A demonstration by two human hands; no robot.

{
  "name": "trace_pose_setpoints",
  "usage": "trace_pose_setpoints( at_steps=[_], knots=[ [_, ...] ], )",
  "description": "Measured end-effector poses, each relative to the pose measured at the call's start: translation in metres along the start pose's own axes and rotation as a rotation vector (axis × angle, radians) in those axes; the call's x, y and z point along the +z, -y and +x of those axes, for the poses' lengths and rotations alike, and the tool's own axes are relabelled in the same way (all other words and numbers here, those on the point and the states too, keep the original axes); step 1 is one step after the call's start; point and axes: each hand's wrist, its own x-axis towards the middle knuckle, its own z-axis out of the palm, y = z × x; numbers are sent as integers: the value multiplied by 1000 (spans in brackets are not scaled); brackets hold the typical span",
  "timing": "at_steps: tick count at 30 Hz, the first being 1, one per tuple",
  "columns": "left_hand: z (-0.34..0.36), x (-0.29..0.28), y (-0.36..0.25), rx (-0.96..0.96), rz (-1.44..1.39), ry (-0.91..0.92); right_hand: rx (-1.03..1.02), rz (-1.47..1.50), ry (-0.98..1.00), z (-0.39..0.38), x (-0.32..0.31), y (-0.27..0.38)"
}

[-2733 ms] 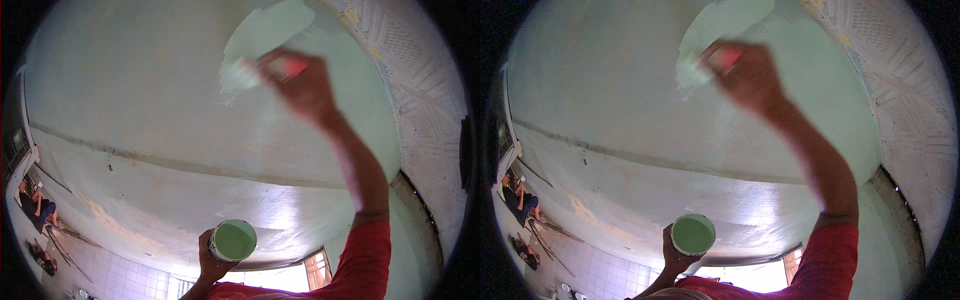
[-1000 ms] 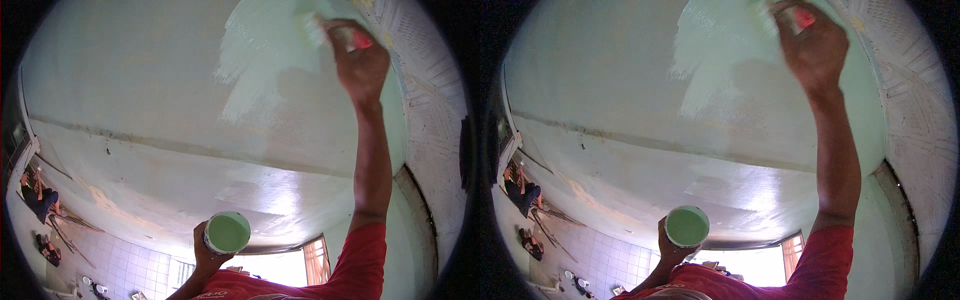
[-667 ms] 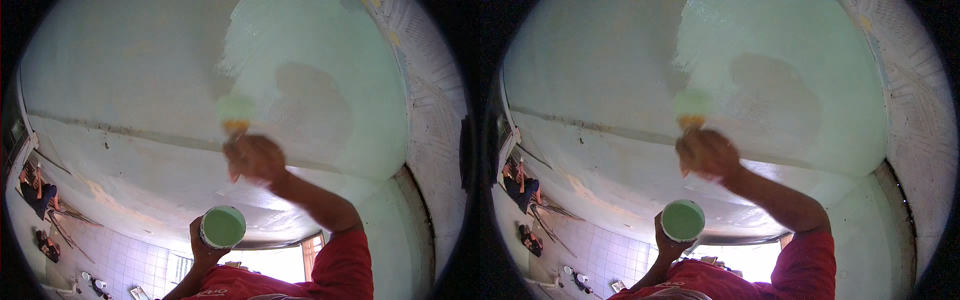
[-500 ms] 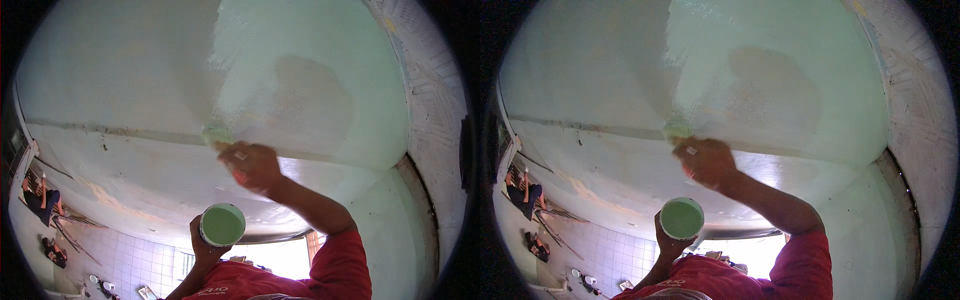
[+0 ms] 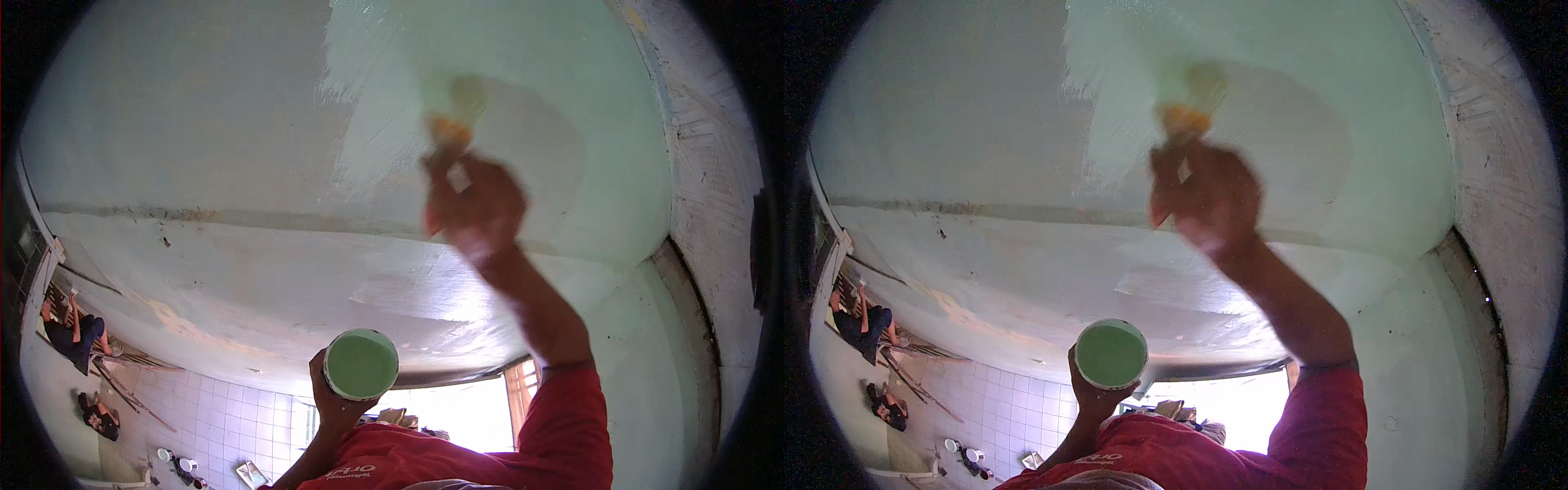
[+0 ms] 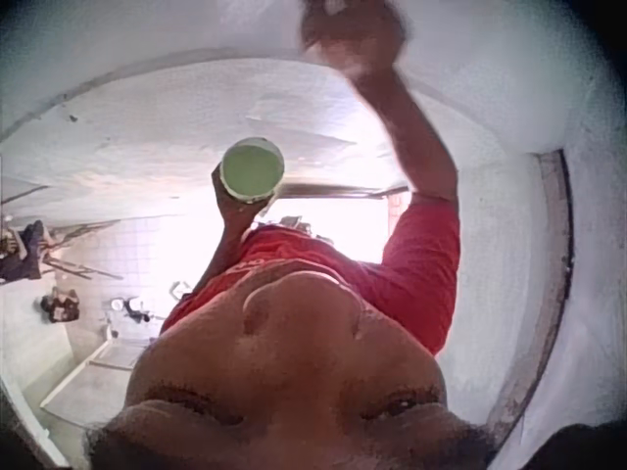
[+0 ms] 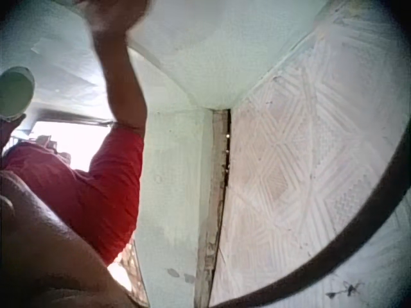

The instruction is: Painting a ceiling using a brush and a small bucket of paint.

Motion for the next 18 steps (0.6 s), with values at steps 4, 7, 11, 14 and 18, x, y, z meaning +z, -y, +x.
trace_pose_setpoints(
  at_steps=[4, 7, 11, 14, 18],
  knots=[
    [1, 5, -6, -41, -72, 19, -43, 263, 185, -49, 3, 57],
    [-1, 6, 2, -67, -35, 22, 81, 454, 344, -59, -10, 59],
    [-1, 5, -3, -55, -18, 55, 413, 467, 203, -25, -26, -5],
    [-2, 1, -10, -45, -1, 53, 358, 306, -54, 26, -51, -58],
    [-2, 5, -4, -82, -43, 38, 184, 137, -337, 32, -40, -80]
  ],
)
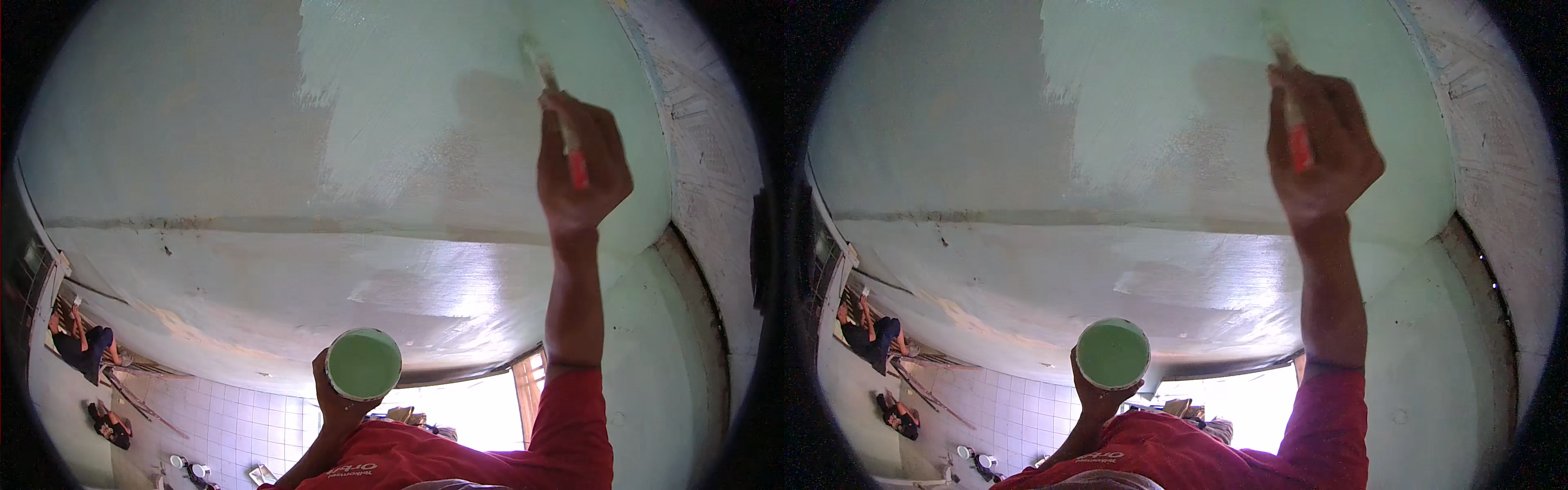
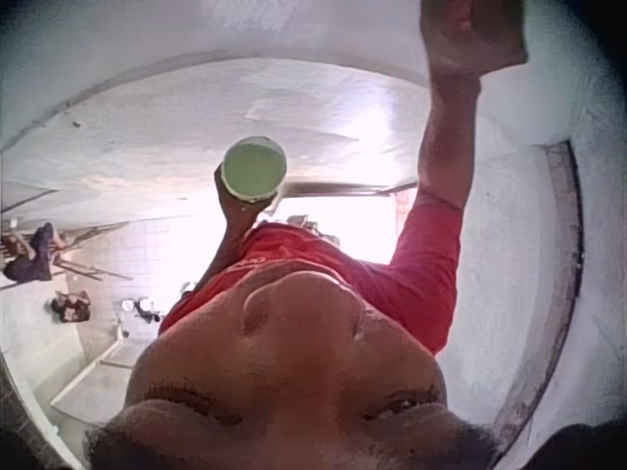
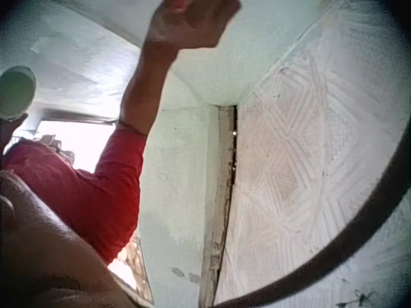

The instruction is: Painting a ceiling using a brush and a small bucket of paint.

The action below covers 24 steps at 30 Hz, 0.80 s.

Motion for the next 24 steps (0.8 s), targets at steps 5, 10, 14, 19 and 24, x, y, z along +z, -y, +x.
trace_pose_setpoints(
  at_steps=[5, 10, 14, 19, 24],
  knots=[
    [5, -3, 7, 76, 64, 37, -128, -176, 373, -101, 10, 65],
    [15, 8, 6, -4, 12, 80, 42, 280, 685, -144, 4, 119],
    [18, 6, -1, 75, 146, 86, 248, 134, 733, -105, 0, 84],
    [13, 8, -7, 63, 49, 124, 135, -5, 161, -14, -12, 14],
    [8, 11, 3, 24, 24, 44, 2, -204, 182, -61, -5, 28]
  ],
)
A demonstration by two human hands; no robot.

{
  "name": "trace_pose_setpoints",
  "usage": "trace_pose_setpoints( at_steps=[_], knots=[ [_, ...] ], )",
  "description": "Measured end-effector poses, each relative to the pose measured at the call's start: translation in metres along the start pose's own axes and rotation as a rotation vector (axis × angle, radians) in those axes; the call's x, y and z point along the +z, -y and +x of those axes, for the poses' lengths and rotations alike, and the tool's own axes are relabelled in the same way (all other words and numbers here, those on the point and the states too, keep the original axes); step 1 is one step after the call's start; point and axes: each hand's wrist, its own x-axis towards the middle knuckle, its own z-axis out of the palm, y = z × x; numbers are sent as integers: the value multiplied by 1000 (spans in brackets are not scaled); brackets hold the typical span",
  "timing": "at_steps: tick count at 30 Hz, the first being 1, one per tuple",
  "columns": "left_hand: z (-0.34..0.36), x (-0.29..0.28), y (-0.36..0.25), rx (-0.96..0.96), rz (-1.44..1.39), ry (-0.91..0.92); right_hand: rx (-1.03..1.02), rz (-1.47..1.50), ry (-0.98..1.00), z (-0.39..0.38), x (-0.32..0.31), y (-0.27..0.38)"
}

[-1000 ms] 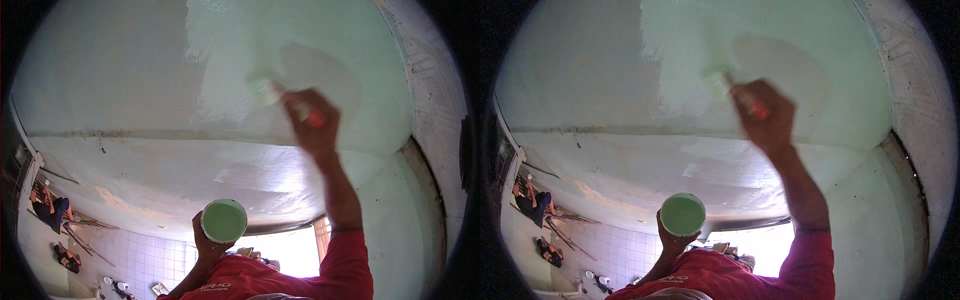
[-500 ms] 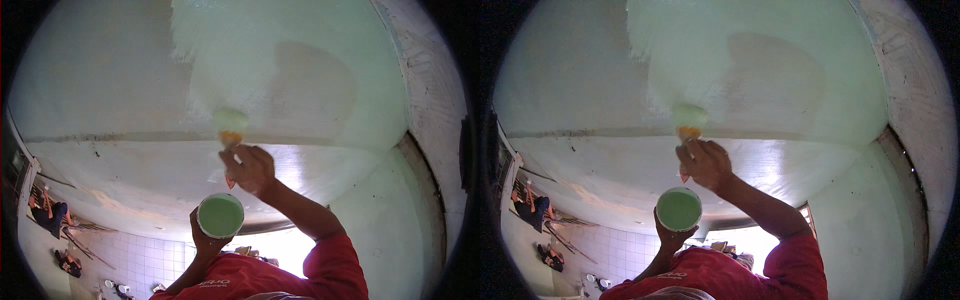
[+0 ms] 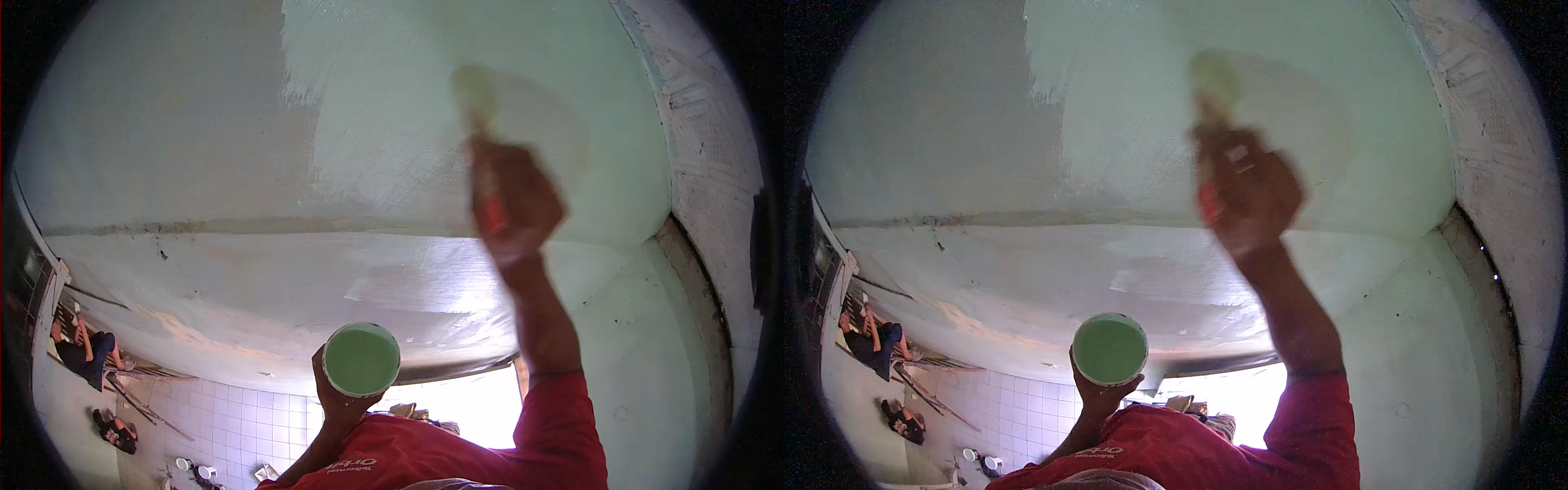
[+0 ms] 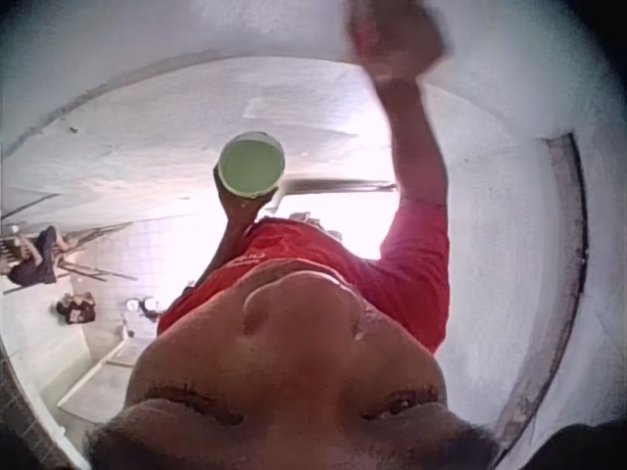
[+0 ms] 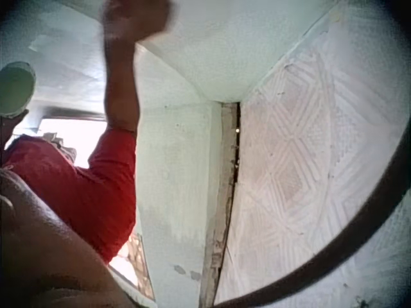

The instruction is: Painting a ceiling using a brush and a small bucket of paint.

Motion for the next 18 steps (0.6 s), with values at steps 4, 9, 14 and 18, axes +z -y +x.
trace_pose_setpoints(
  at_steps=[4, 9, 14, 18],
  knots=[
    [3, -9, 6, 11, 21, -30, -65, 218, 328, -84, 11, 75],
    [6, -9, 1, 58, 105, -10, 128, 445, 513, -94, -7, 73],
    [0, -13, 3, 4, 41, -14, 384, 381, 150, -4, -30, -13],
    [5, -8, -2, -60, -68, -26, 215, 21, -86, 2, -34, -24]
  ],
)
